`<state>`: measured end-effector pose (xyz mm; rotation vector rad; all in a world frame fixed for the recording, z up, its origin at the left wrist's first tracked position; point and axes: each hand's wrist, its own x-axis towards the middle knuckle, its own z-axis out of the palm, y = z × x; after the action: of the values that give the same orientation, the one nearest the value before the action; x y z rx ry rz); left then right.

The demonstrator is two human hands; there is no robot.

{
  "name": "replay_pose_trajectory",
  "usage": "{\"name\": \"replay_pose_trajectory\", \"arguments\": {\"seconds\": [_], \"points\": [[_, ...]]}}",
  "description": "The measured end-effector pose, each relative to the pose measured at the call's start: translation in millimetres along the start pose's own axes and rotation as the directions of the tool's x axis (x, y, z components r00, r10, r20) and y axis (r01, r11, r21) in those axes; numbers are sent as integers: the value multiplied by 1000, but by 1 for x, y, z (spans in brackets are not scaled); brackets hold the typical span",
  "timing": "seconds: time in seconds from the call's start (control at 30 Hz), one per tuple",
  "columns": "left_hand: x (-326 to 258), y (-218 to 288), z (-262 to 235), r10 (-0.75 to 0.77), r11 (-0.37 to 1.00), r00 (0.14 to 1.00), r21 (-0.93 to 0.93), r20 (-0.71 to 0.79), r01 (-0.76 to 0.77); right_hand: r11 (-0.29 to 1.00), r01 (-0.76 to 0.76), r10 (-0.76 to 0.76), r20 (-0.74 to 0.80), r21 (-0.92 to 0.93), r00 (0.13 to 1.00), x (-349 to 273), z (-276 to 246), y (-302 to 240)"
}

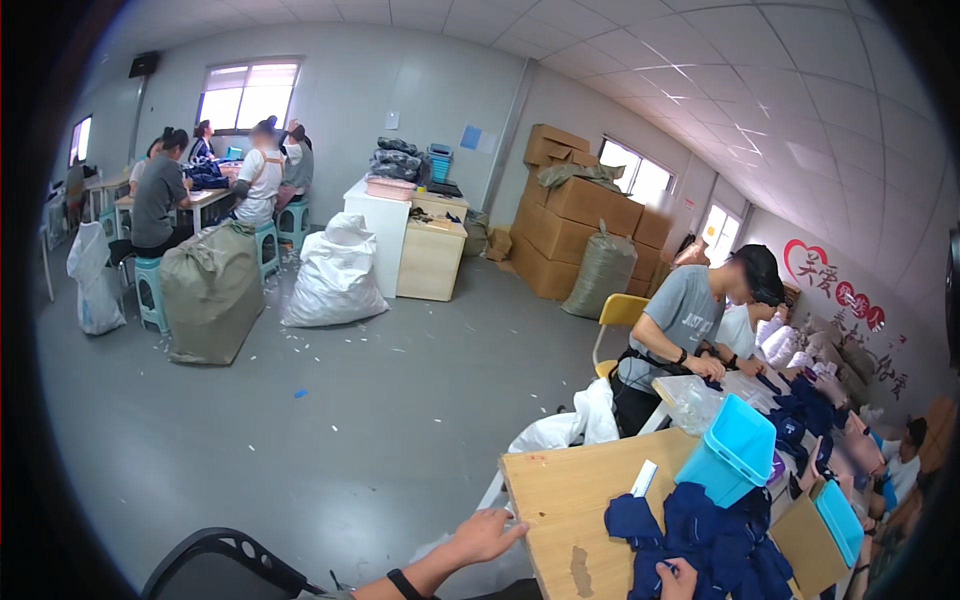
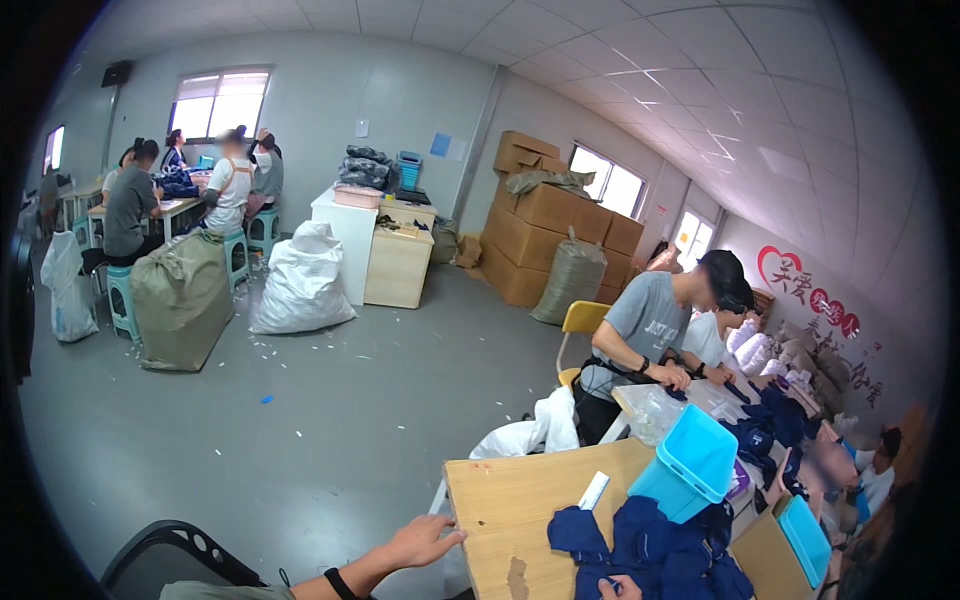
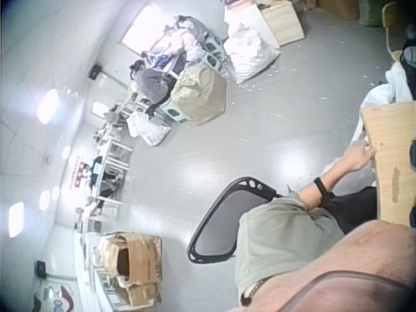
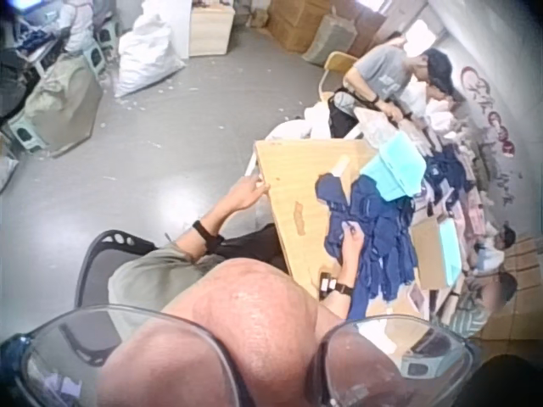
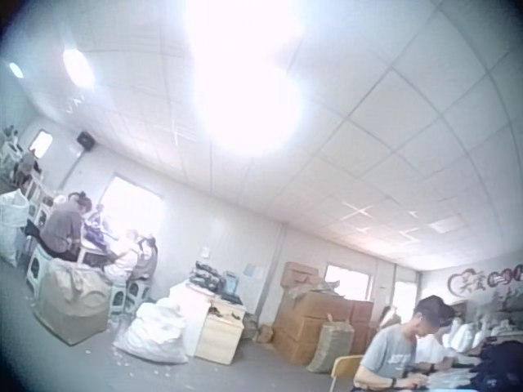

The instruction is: The recorder labels and sorts pairs of socks at a manufacturing table.

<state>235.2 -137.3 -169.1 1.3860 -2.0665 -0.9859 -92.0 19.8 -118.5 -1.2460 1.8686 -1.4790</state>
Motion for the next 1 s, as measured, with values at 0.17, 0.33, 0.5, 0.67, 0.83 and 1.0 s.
{"name": "replay_pose_trajectory", "arguments": {"seconds": [0.17,0.33,0.5,0.67,0.83,1.0], "points": [[-8,18,-6,221,962,947,215,-232,-171,1000,-11,11,8,3,1000,2,-3,2],[-16,45,-30,344,939,835,160,-430,-304,999,-20,20,16,25,1000,2,0,-9],[-42,81,-54,387,903,843,-31,-374,-429,995,12,-15,25,99,1000,7,-1,8],[-57,98,-54,547,761,800,-250,-246,-598,990,13,-14,8,141,1000,10,-6,15],[-71,92,-42,463,774,887,-485,-7,-408,994,29,-33,33,103,999,11,-4,8],[-89,87,-28,479,732,866,-609,143,-304,996,64,-65,9,65,998,12,-8,22]]}}
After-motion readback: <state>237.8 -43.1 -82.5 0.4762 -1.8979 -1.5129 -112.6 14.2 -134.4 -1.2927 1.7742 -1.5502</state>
